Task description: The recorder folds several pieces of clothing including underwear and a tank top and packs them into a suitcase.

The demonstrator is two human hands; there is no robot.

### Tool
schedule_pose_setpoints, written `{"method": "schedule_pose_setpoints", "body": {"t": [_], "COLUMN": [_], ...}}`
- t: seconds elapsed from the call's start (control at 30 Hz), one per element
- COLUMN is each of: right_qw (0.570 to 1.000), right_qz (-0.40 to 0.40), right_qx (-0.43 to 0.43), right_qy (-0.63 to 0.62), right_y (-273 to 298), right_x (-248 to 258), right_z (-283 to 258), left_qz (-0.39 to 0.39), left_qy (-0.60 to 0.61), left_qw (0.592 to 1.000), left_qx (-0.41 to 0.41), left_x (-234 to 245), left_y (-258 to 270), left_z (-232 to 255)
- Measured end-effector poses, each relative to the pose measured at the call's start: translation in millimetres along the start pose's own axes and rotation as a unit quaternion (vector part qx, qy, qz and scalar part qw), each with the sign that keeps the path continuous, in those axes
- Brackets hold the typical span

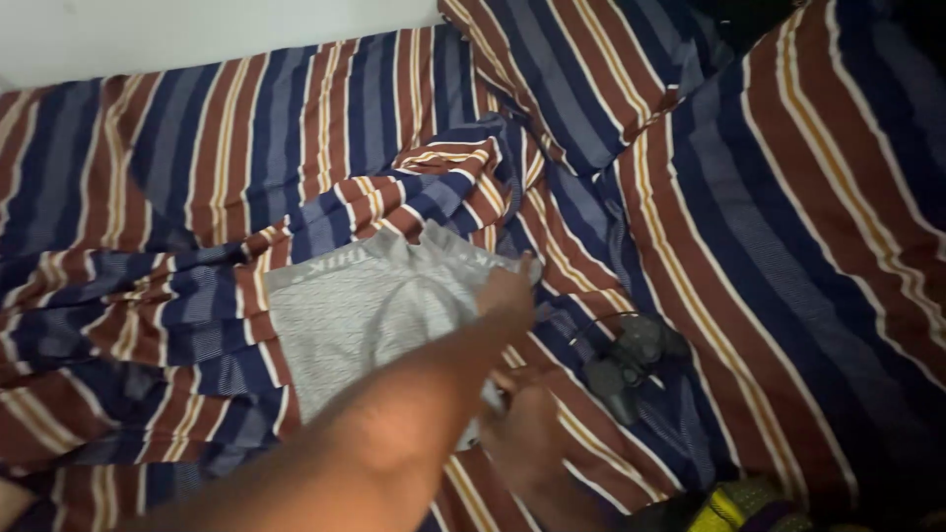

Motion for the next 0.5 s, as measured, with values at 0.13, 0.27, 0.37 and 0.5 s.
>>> {"method": "schedule_pose_setpoints", "body": {"t": [0.13,0.27,0.37,0.5], "right_qw": [0.994,0.992,0.984,0.960], "right_qz": [-0.016,-0.013,-0.055,-0.179], "right_qx": [-0.071,0.068,0.125,0.151], "right_qy": [0.082,0.105,0.118,0.154], "right_y": [9,16,22,30], "right_x": [-13,-42,-64,-95], "right_z": [-18,-41,-63,-81], "left_qz": [0.097,0.270,0.368,0.370], "left_qy": [-0.034,0.083,0.130,0.321], "left_qw": [0.993,0.957,0.919,0.868], "left_qx": [-0.064,-0.062,-0.056,0.083], "left_x": [17,89,114,154], "left_y": [-44,-39,-52,20], "left_z": [-37,-93,-182,-245]}}
Point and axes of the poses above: each hand's wrist, its own y-axis away from the middle knuckle, its own x-axis out of the back of the hand, z = x × y, the point moved 2 cm from there along -y, towards the middle knuckle, and after that the axes turned 11 degrees about y, right-handed, at the moved point
